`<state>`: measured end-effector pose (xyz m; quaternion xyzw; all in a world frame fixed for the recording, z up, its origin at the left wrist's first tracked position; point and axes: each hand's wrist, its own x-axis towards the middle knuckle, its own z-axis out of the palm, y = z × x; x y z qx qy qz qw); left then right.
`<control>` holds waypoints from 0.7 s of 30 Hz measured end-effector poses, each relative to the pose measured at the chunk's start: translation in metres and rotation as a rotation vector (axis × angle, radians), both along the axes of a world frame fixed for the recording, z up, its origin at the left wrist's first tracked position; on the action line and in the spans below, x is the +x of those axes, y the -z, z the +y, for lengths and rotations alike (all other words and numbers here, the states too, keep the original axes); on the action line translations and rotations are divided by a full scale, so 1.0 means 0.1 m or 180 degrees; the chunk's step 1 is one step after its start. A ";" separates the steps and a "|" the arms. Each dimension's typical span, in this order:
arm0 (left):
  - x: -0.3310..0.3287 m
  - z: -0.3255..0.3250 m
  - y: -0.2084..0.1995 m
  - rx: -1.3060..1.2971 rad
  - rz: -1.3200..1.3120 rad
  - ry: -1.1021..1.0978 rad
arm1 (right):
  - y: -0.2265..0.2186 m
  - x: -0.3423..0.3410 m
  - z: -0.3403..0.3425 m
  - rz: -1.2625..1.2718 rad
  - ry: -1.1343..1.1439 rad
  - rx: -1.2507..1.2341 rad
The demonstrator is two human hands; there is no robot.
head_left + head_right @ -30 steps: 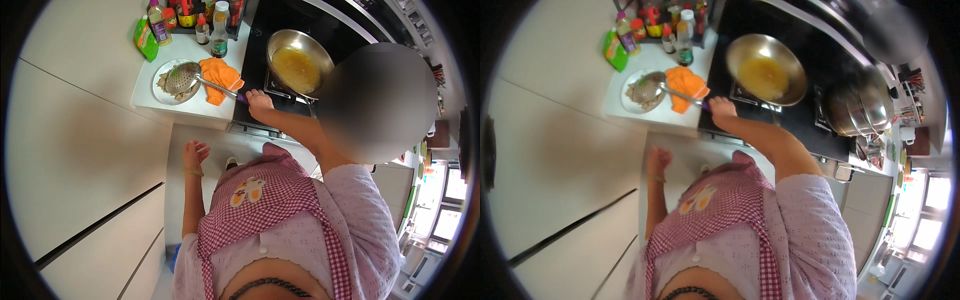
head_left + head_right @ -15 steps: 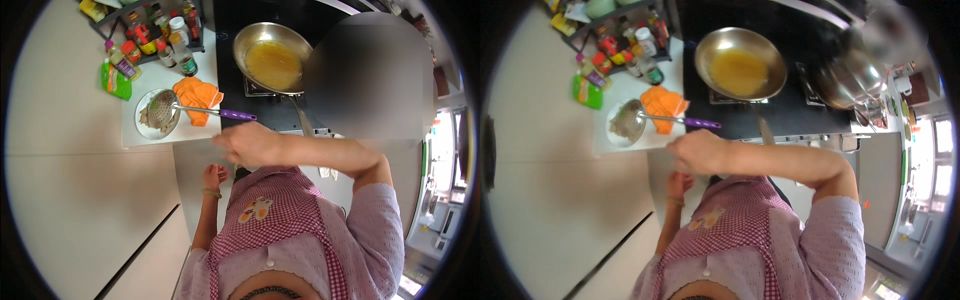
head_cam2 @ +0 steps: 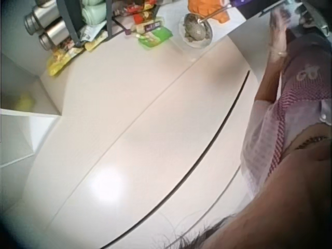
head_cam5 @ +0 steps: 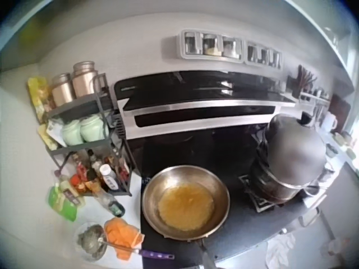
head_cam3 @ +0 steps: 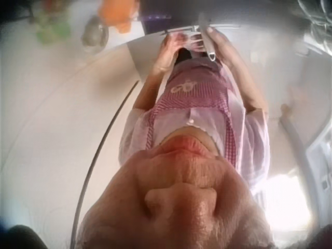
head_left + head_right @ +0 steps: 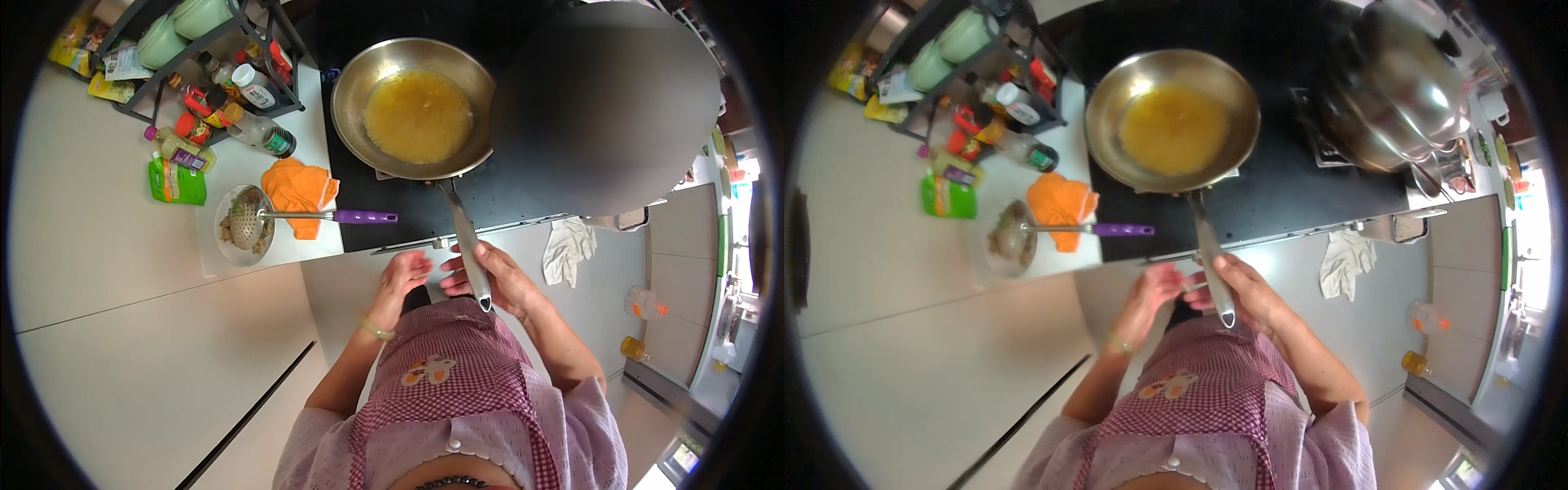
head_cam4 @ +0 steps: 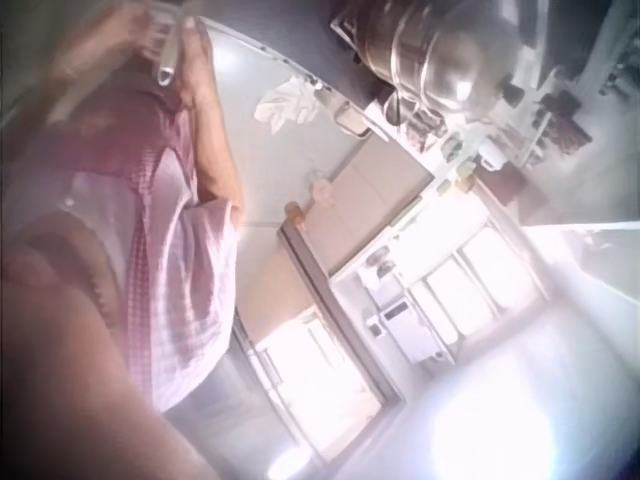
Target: The person stirs pieces of meat in a pan on the stove, then uses a slotted spoon to transfer the cooked meat onto a white plate. The person then retrieves a small metal container and opens it.
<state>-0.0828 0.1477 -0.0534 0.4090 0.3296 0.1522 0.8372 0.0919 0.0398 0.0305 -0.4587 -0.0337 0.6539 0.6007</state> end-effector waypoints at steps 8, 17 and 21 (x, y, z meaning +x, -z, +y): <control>1.04 0.10 -0.50 -0.1067 -0.0481 0.0546 | 0.00 -0.05 0.18 0.0449 0.0434 -0.0201; 1.22 -0.06 -0.48 -0.0591 -0.0249 0.0267 | 0.01 0.11 0.05 0.0715 0.0271 -0.0185; 1.27 -0.10 -0.51 -0.0507 -0.0120 0.0180 | 0.05 0.19 -0.01 0.0797 0.0190 -0.0078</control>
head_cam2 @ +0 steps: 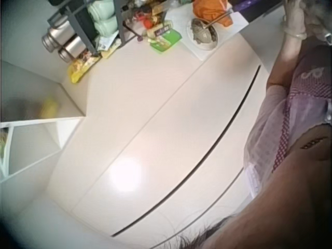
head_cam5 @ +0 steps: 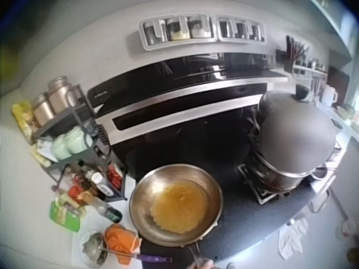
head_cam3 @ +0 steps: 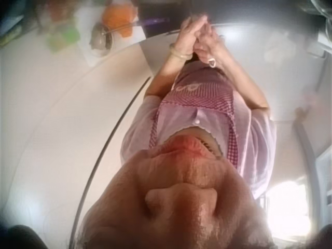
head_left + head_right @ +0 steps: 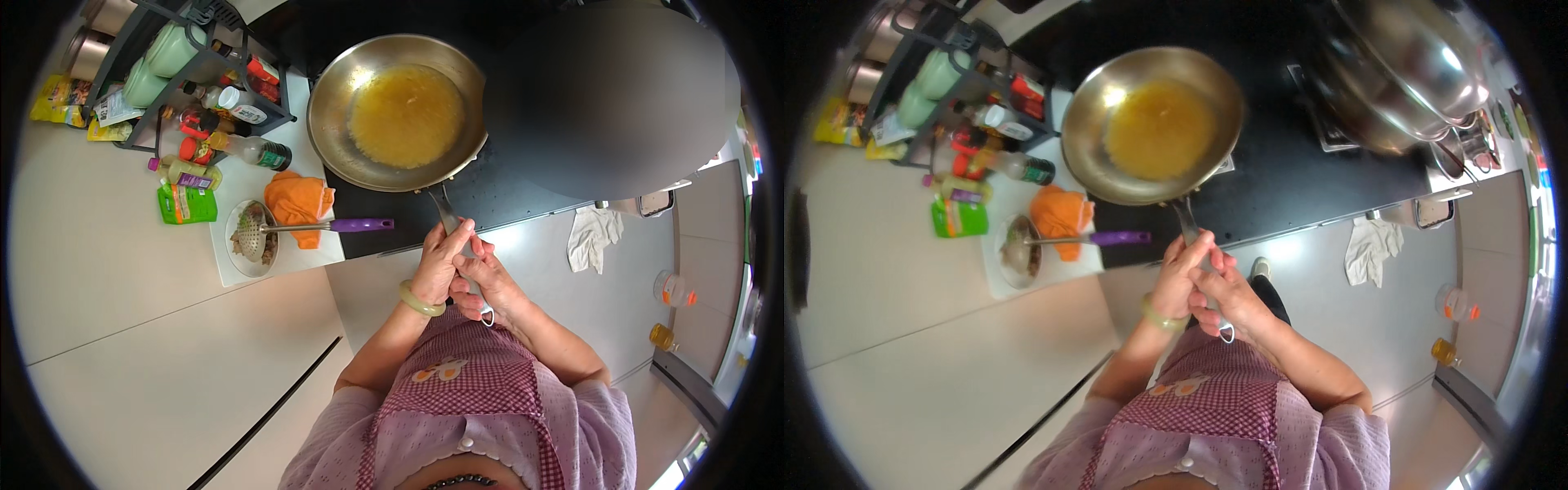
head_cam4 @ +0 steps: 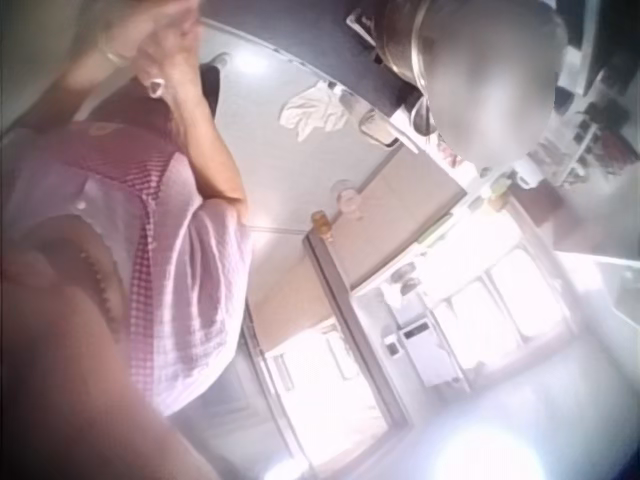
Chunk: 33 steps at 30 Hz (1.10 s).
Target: The person stirs pieces of meat in a pan on the stove, then uses a slotted spoon to transfer the cooked meat onto a white plate. The person then retrieves a small metal container and opens it.
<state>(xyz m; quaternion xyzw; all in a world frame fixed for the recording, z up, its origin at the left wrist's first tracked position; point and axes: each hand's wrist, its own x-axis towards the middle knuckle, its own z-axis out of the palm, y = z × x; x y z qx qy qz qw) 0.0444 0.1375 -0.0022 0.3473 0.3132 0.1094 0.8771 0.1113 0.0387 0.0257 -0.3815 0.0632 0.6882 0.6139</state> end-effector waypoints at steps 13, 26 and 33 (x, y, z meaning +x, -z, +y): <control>0.05 -0.07 -0.01 0.0226 0.0224 -0.0214 | 0.05 0.09 -0.05 0.0083 -0.0111 0.0052; 0.05 -0.02 0.04 0.0267 0.0155 -0.0152 | 0.11 0.09 -0.02 0.0195 -0.0139 0.0055; 0.06 -0.04 0.13 0.0135 -0.0091 -0.0421 | 0.05 0.10 0.04 0.0050 -0.0142 0.0147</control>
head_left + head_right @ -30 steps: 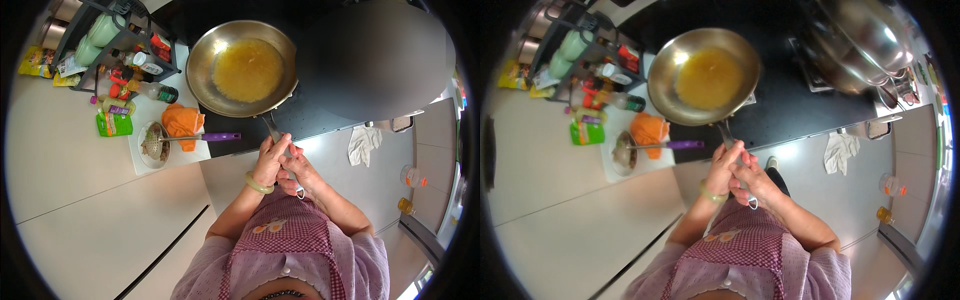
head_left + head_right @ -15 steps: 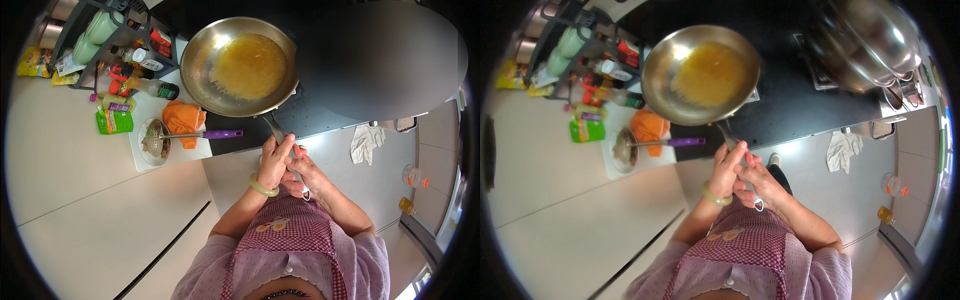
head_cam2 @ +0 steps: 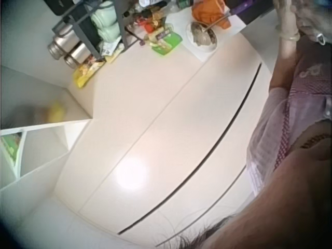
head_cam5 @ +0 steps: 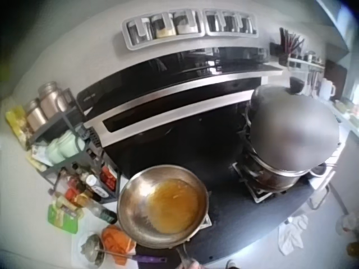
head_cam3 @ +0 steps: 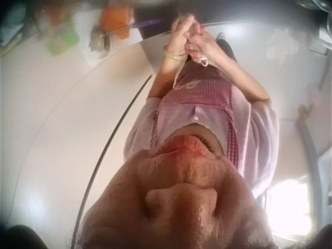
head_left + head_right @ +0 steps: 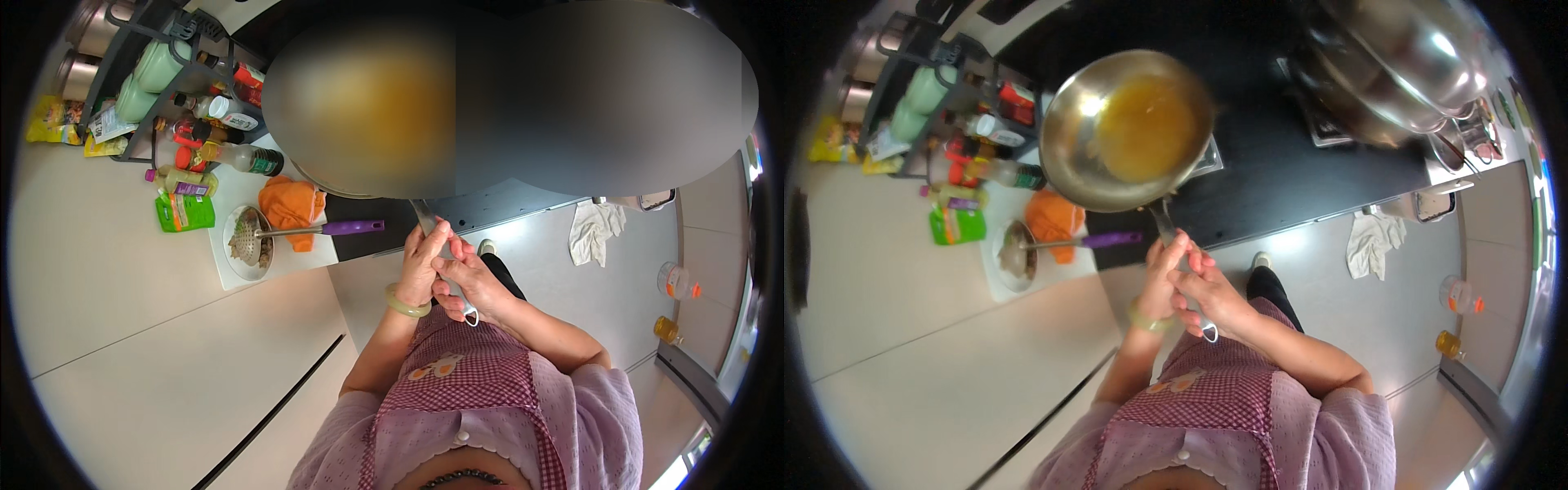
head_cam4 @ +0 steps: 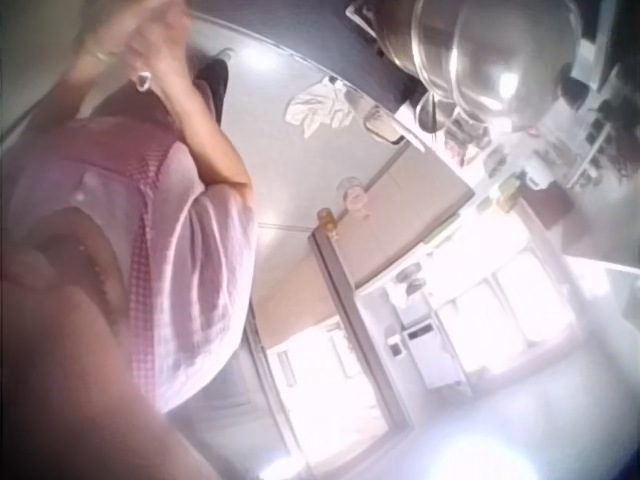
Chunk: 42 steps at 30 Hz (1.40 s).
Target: The person stirs pieces of meat in a pan on the stove, then uses a slotted spoon to transfer the cooked meat onto a white plate. The person then retrieves a small metal container and opens it.
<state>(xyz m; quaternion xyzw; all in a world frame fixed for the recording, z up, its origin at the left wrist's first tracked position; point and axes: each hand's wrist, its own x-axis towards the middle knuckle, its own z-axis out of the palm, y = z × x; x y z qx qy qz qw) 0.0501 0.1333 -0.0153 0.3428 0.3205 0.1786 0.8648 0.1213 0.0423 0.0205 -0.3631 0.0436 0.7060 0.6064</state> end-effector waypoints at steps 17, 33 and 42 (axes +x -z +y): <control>-0.07 -0.24 0.15 -0.0690 -0.0383 -0.0276 | 0.66 0.74 -0.85 -0.1175 -0.0829 0.0223; 0.40 -1.65 0.77 -0.0400 0.0934 0.1839 | 2.39 0.80 -4.19 -0.2992 -0.0102 -0.2799; 1.12 -2.06 1.01 0.0039 0.1404 0.1528 | 2.13 1.47 -4.75 -0.2055 0.1259 -0.1951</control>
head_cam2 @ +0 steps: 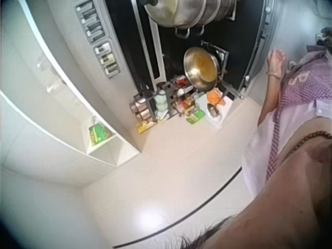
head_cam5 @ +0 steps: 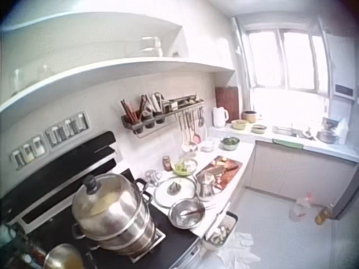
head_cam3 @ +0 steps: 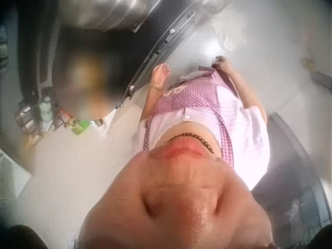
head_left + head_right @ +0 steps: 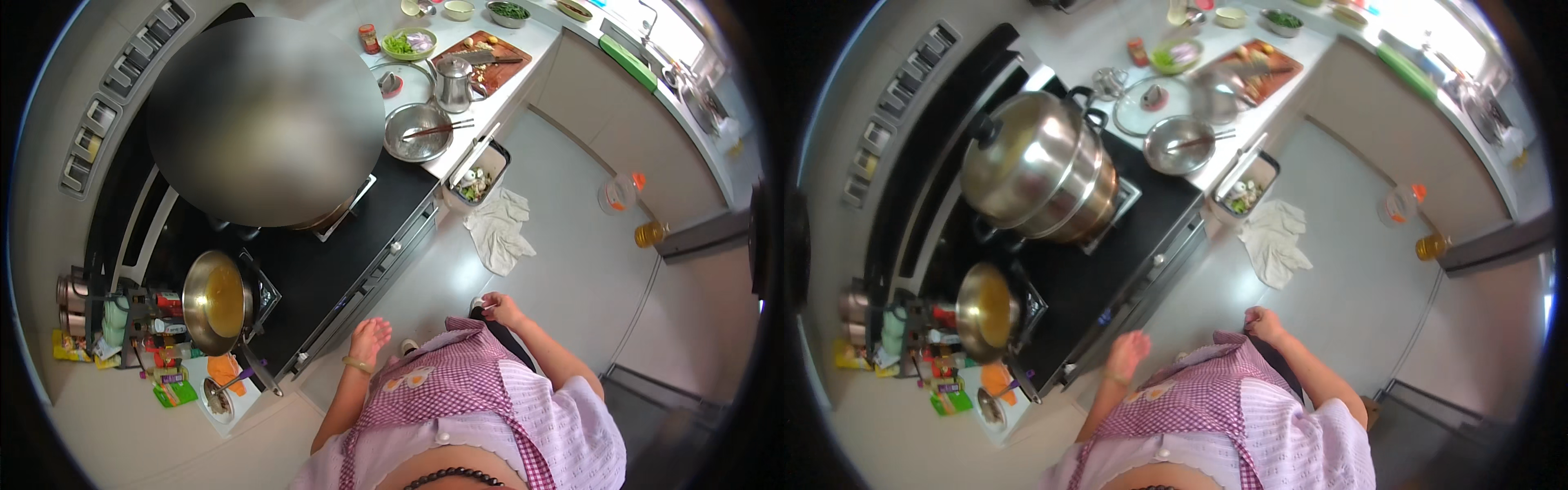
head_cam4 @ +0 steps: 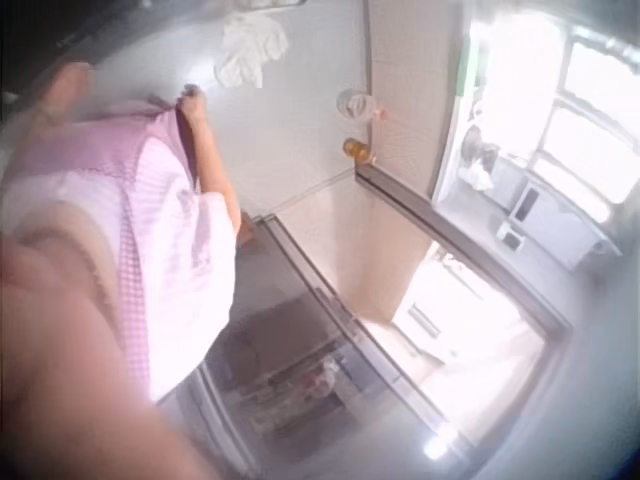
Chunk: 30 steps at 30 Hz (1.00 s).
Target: The person stirs pieces of meat in a pan on the stove, then uses a slotted spoon to transfer the cooked meat onto a white plate. The person then retrieves a small metal container and opens it.
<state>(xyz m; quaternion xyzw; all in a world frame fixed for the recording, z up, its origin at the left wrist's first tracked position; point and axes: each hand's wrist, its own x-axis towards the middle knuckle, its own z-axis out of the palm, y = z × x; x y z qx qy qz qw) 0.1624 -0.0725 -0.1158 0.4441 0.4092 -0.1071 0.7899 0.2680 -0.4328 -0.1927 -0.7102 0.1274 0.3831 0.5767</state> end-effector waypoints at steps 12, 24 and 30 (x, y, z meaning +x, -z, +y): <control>0.84 -0.98 -0.25 0.0038 0.0120 -0.0011 | -1.34 2.50 -0.86 -0.1009 0.0108 0.0235; 3.01 -1.09 -0.84 0.1272 -0.1361 0.0059 | -2.81 4.48 -0.06 -0.2460 -0.0469 0.0110; 3.49 -1.11 -1.08 0.1487 -0.1319 -0.0144 | -2.94 5.80 1.10 -0.2670 -0.1656 -0.0084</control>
